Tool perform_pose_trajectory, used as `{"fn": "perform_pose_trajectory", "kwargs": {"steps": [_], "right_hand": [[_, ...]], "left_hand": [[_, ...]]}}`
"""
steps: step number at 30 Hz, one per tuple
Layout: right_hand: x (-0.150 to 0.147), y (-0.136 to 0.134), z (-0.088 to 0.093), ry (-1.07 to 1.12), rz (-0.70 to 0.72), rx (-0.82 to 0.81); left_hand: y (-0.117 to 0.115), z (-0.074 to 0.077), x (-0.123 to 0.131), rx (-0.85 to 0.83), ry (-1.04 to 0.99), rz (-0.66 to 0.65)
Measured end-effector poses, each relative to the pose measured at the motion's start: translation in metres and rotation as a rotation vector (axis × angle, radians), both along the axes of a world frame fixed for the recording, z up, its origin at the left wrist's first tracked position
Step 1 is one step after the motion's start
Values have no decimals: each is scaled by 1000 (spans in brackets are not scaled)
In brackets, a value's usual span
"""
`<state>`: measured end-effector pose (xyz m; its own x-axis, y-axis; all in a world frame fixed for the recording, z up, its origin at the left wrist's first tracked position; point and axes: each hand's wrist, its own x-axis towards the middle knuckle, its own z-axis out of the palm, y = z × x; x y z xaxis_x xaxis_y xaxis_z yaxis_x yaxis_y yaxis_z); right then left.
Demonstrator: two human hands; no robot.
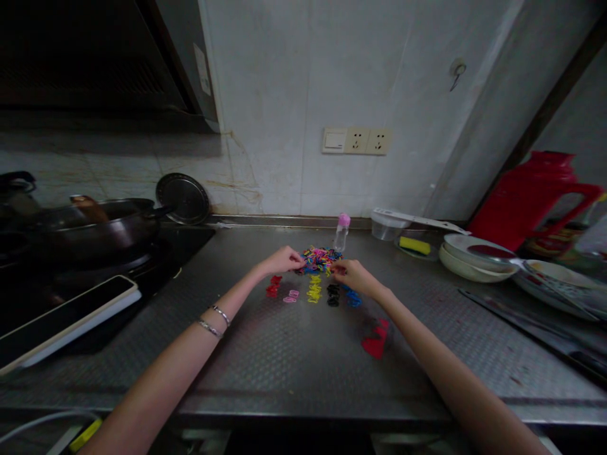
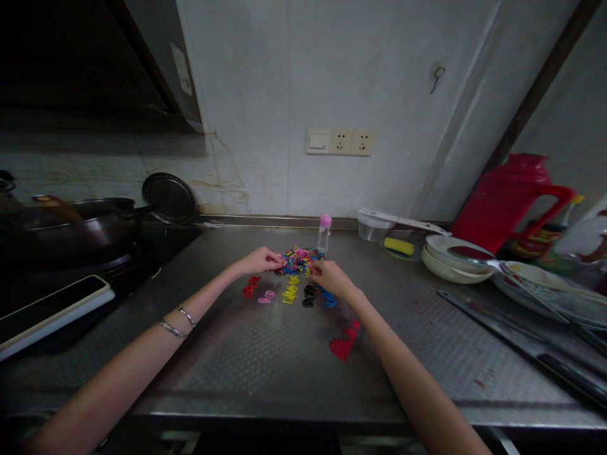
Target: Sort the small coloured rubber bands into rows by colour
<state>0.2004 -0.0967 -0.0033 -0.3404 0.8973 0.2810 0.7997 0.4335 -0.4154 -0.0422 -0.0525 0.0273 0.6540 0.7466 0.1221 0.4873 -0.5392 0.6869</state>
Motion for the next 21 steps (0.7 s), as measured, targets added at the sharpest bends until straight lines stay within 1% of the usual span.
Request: {"fn": "perform_pose_trajectory", "kwargs": {"steps": [4,8,17,21], "right_hand": [[-14,2,3,-140,-73,-11],[-24,6,2,-227,-116,-17],[-20,16,-4,-172,-96,25],[-24,13,0,-32,-73,46]], "left_hand": [[7,-5,-9,-2,-22,48],[8,-9,-11,48,3,64],[3,-17,-8,157,170,67],[0,-18,-7,203,219,52]]}}
